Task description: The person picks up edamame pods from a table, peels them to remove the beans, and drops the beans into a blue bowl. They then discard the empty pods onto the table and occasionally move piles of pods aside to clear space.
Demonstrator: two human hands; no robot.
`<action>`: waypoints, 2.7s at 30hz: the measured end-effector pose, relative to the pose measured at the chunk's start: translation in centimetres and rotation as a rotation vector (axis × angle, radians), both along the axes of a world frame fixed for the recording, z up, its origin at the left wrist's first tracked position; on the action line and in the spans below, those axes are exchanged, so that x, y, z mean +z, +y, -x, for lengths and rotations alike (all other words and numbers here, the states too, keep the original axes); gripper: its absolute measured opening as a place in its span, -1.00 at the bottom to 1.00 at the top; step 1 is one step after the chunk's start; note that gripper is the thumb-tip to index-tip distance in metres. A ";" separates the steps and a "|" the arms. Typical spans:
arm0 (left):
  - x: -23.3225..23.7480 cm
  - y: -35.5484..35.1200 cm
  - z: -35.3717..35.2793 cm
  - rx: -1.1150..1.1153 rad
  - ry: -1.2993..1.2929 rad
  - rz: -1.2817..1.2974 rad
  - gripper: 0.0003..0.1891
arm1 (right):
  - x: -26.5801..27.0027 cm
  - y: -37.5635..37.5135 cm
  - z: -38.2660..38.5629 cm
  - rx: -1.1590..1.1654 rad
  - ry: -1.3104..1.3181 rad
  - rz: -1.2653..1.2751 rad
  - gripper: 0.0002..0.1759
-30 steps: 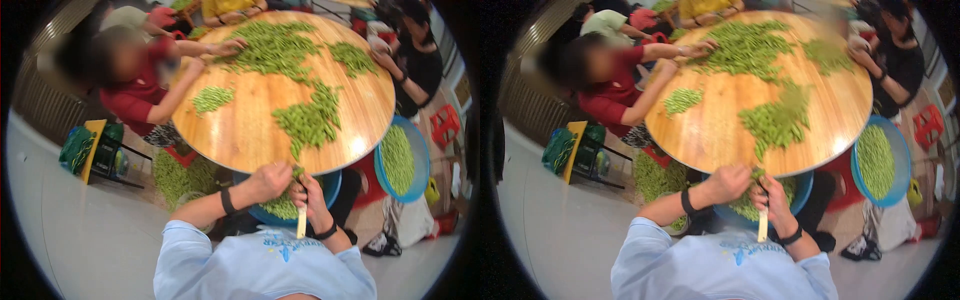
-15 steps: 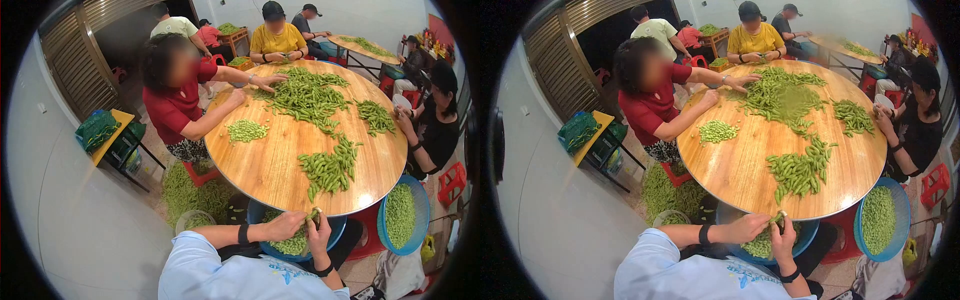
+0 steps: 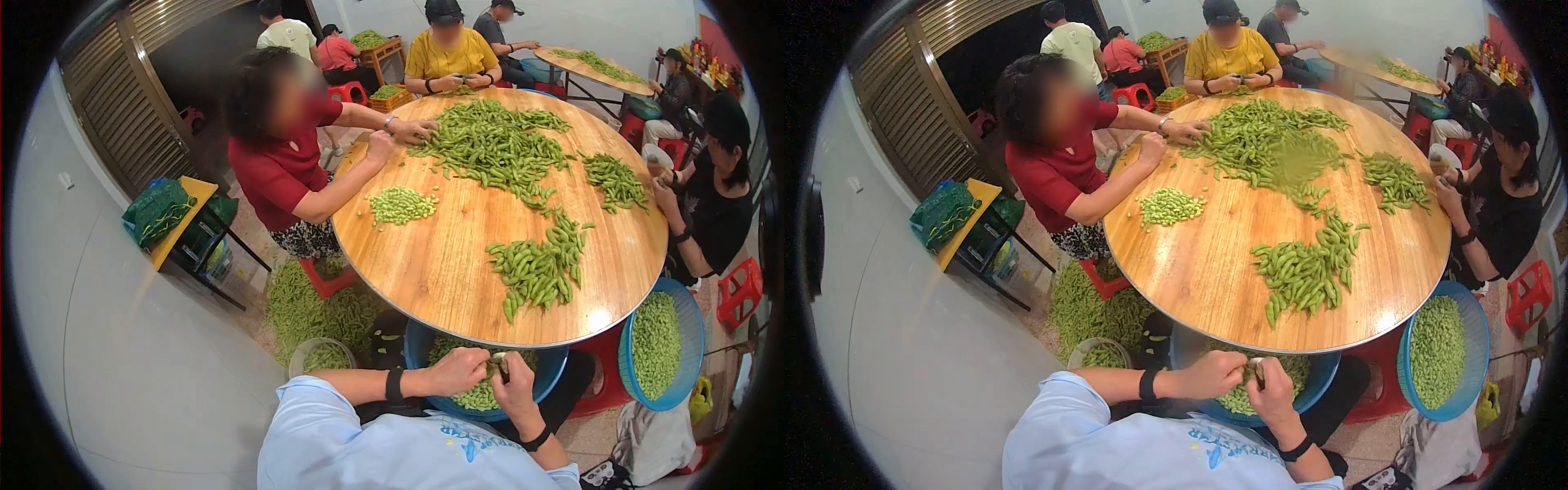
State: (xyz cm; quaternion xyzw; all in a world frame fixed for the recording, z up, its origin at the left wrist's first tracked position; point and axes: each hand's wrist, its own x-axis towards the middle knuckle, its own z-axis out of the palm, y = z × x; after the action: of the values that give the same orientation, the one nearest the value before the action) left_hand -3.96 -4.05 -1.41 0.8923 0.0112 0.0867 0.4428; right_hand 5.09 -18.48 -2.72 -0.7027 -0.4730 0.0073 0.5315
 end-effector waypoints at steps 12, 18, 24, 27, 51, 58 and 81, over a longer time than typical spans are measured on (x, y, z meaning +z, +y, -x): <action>-4.2 -0.4 -1.9 0.073 0.121 0.109 -0.86 | -2.3 -0.1 0.2 -0.038 -0.072 0.031 -0.75; -3.1 0.1 -1.3 -0.064 -0.211 -0.131 -0.58 | -3.5 -1.7 -0.9 -0.147 0.187 0.132 -0.87; 2.3 3.4 2.3 -0.169 0.013 -0.151 -0.85 | -2.8 -0.7 0.0 -0.009 0.512 0.102 -0.80; 5.6 6.1 3.3 -0.193 0.093 -0.609 -0.90 | -3.2 -0.7 0.0 0.047 0.572 0.113 -0.83; 2.8 3.7 -5.6 0.184 0.009 0.048 -0.88 | -0.5 -0.4 -0.2 0.234 1.310 -0.341 -0.64; 2.0 1.9 -3.7 0.114 -0.133 0.008 -0.82 | -0.3 0.4 0.3 0.291 1.498 -0.454 -0.63; 0.4 2.4 -2.6 0.130 0.257 1.056 -0.87 | -1.0 -0.3 0.6 0.418 1.379 -0.422 -0.48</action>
State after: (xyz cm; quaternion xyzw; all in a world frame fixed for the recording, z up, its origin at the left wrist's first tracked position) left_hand -1.39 -1.70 -1.01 0.5495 0.1623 -0.0132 0.8195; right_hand 4.50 -18.81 -3.73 -0.3174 -0.1478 0.4559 0.8183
